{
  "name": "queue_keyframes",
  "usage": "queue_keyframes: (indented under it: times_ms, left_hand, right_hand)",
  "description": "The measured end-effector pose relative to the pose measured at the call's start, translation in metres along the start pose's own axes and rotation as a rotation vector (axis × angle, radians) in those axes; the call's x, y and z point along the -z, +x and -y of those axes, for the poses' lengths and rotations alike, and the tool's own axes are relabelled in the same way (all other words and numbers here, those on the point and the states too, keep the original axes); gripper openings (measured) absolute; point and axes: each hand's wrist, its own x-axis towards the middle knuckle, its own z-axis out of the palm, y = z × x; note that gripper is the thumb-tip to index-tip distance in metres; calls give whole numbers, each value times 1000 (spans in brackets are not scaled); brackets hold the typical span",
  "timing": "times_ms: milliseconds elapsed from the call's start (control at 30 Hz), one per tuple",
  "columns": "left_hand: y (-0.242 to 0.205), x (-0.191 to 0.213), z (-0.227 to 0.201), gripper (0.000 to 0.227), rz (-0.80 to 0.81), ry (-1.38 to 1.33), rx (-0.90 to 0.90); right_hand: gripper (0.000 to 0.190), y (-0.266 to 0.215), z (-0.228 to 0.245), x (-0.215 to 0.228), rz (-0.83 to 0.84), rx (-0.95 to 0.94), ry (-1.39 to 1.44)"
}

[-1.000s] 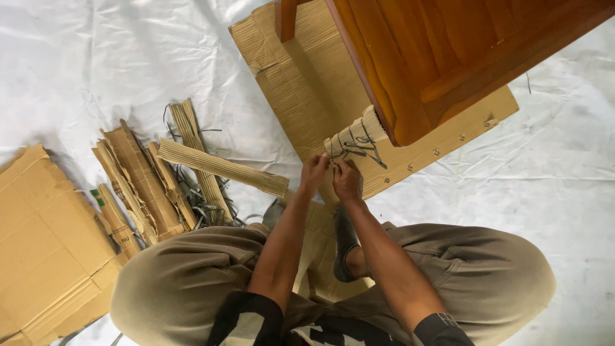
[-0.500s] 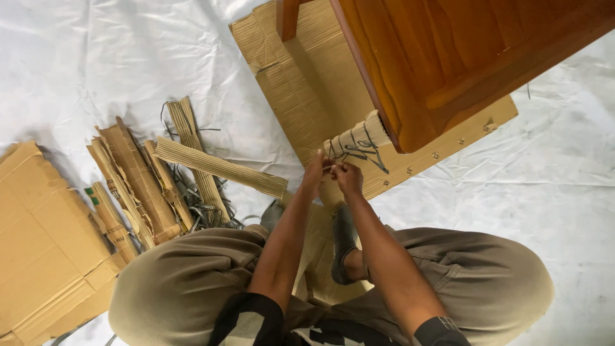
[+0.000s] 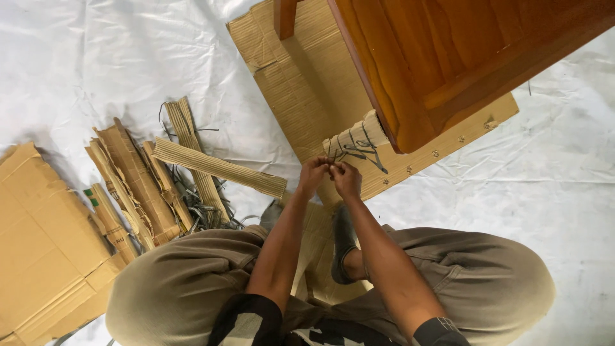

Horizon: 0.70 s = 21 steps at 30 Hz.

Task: Wrapping the legs of a wooden stool with cardboard strips and securing them with string.

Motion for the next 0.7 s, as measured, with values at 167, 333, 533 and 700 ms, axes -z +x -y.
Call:
queue_keyframes:
  times_ms: [167, 333, 533, 700]
  left_hand:
    - [-1, 3, 2, 22, -15, -98, 118]
    - [1, 5, 7, 27, 6, -46, 145]
    - [5, 13, -1, 20, -2, 804, -142]
    - [7, 19, -8, 22, -42, 1005, -135]
  right_hand:
    - [24, 0, -6, -1, 3, 28, -63]
    - [24, 6, -9, -3, 23, 11, -92]
    - [18, -4, 7, 11, 22, 113, -151]
    - [11, -13, 18, 23, -38, 214, 13]
